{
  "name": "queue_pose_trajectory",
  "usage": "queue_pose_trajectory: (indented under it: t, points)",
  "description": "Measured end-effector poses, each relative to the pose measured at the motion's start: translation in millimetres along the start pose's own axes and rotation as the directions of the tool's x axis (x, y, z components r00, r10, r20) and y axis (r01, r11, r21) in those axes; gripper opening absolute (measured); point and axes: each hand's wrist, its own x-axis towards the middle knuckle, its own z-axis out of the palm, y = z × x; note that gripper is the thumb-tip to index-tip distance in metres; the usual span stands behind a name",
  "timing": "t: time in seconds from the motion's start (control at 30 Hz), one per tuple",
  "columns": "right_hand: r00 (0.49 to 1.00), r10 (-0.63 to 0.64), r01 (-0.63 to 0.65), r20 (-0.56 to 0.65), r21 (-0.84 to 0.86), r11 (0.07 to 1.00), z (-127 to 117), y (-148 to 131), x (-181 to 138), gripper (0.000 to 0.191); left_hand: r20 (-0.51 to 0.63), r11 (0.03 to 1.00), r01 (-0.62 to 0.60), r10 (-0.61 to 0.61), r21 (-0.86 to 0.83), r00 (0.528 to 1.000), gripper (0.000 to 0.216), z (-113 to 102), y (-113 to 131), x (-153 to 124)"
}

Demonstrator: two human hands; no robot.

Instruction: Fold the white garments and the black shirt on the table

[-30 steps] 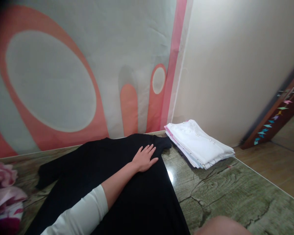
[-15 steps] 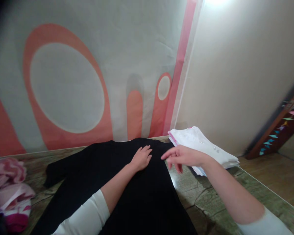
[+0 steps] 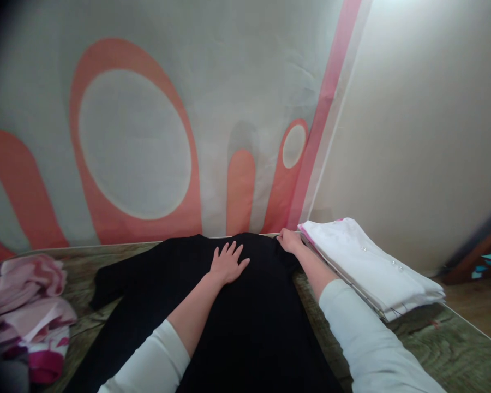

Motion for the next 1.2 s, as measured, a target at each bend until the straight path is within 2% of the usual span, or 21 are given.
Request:
queue_pose_trajectory:
  t: [0.17,0.43,0.53,0.67,0.77,0.9,0.97,1.03,1.13,1.2]
  points:
    - [0.997,-0.031,0.024,-0.067,-0.106,0.994,4.3,4.8,-3.5,0.027,0.0,1.0,0.031,-0.031,0.004,1.0,0.069,-0.8,0.4,-1.5]
    - [0.959,-0.195,0.165,-0.206,-0.154,0.974,-4.7,2.7,-25.4,0.023,0.025,0.996,0.078,-0.079,0.034,0.997,0.073,-4.3,-4.4,-0.3]
    - [0.947,-0.233,0.21,-0.222,-0.123,0.97,-10.4,4.2,-46.9,0.026,0.044,0.996,0.083,-0.085,0.035,0.995,0.073,-7.4,-7.2,-0.2]
    - [0.903,-0.321,0.321,-0.286,-0.046,0.946,-6.4,2.3,-98.7,0.027,0.041,0.996,0.078,-0.08,0.041,0.996,0.072,-9.5,-9.4,-1.4]
    - [0.9,-0.28,0.288,-0.333,-0.025,0.957,-0.2,6.0,-132.1,0.029,0.029,0.996,0.075,-0.077,0.045,0.997,0.072,-9.9,-11.0,-2.4]
    - [0.936,-0.134,0.14,-0.325,-0.005,0.99,2.3,21.6,-143.5,0.024,-0.013,0.996,0.05,-0.049,0.078,0.999,0.066,-17.1,-4.3,-5.1]
    - [0.953,-0.08,0.081,-0.294,-0.011,0.997,1.8,27.8,-140.1,0.025,-0.06,0.994,-0.006,0.013,0.112,0.998,0.06,-24.0,9.3,-9.0]
    - [0.962,-0.055,0.052,-0.269,-0.021,0.998,1.5,29.9,-136.2,0.026,-0.078,0.985,-0.127,0.137,0.121,0.988,0.053,-30.2,30.3,-15.6]
    - [0.961,-0.047,0.036,-0.273,-0.045,0.998,0.9,27.9,-133.6,0.028,0.008,0.933,-0.359,0.359,0.028,0.933,0.05,-33.3,65.9,-29.4]
    - [0.961,-0.048,0.033,-0.271,-0.062,0.998,-1.7,26.7,-134.1,0.024,0.06,0.887,-0.459,0.462,-0.058,0.885,0.055,-30.4,83.6,-38.4]
